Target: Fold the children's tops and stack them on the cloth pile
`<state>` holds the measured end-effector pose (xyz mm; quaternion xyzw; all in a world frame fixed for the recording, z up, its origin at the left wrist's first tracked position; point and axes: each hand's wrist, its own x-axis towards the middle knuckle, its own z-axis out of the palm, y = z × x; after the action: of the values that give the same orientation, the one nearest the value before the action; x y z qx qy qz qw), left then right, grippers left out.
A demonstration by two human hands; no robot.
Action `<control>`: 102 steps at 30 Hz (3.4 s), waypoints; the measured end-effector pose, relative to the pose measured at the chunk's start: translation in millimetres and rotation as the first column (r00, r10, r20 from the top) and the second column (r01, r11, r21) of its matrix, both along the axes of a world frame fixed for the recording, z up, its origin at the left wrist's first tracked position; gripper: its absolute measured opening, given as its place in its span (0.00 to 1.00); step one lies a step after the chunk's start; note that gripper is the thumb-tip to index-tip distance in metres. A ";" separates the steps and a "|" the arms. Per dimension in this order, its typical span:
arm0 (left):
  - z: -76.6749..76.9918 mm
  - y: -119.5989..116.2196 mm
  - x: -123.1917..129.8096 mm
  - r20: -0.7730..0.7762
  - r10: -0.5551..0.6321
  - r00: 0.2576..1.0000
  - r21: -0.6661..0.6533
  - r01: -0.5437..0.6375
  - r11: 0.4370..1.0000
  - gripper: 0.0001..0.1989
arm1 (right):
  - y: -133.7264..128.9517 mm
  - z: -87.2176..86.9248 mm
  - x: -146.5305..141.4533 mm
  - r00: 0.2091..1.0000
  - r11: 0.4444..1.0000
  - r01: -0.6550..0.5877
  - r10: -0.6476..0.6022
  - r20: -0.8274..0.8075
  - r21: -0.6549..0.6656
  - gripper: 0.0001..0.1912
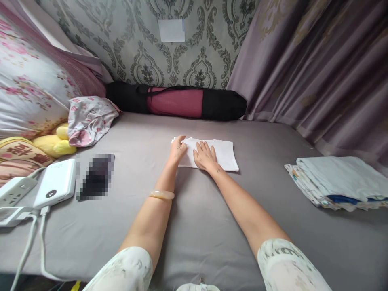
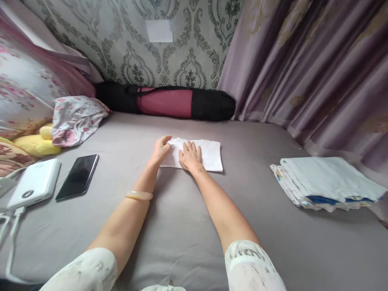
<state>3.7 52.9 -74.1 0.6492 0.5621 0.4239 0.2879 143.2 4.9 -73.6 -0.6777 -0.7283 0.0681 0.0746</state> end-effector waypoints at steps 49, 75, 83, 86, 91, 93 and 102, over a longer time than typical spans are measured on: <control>3.8 14.5 -36.7 0.667 0.276 0.692 -0.099 -0.285 0.953 0.15 | 17.5 2.3 -103.0 0.977 0.977 -0.212 0.212 -0.008 -0.009 0.30; -6.3 -10.1 18.2 -0.570 -0.190 0.800 -0.059 0.190 0.980 0.19 | 12.4 5.3 7.1 0.999 0.999 -0.026 0.027 -0.029 0.021 0.29; -14.0 -8.4 13.1 -0.598 -0.016 0.802 0.037 0.047 0.998 0.23 | 9.0 9.1 33.6 0.972 0.972 0.231 -0.228 -0.061 0.050 0.32; -15.9 -7.9 12.4 -0.615 -0.037 0.788 0.004 0.050 0.999 0.23 | 8.5 4.6 37.6 0.970 0.972 0.236 -0.236 -0.059 0.000 0.32; -12.4 -9.6 13.0 -0.617 -0.049 0.785 -0.013 0.051 0.999 0.22 | 8.6 2.9 38.0 0.972 0.975 0.224 -0.222 -0.072 0.010 0.32; -11.1 -10.2 12.9 -0.608 -0.031 0.793 0.016 0.051 0.999 0.21 | 9.0 4.4 40.7 0.972 0.976 0.219 -0.218 -0.084 -0.003 0.32; -13.3 -12.5 12.9 -0.625 -0.041 0.780 0.049 0.092 0.995 0.21 | 11.7 0.5 61.9 0.930 0.933 0.361 -0.361 -0.071 -0.007 0.33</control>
<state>16.6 40.4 -87.4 0.7827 0.5857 0.1967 0.0756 205.1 16.6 -73.1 -0.7969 -0.5886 0.0751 0.1138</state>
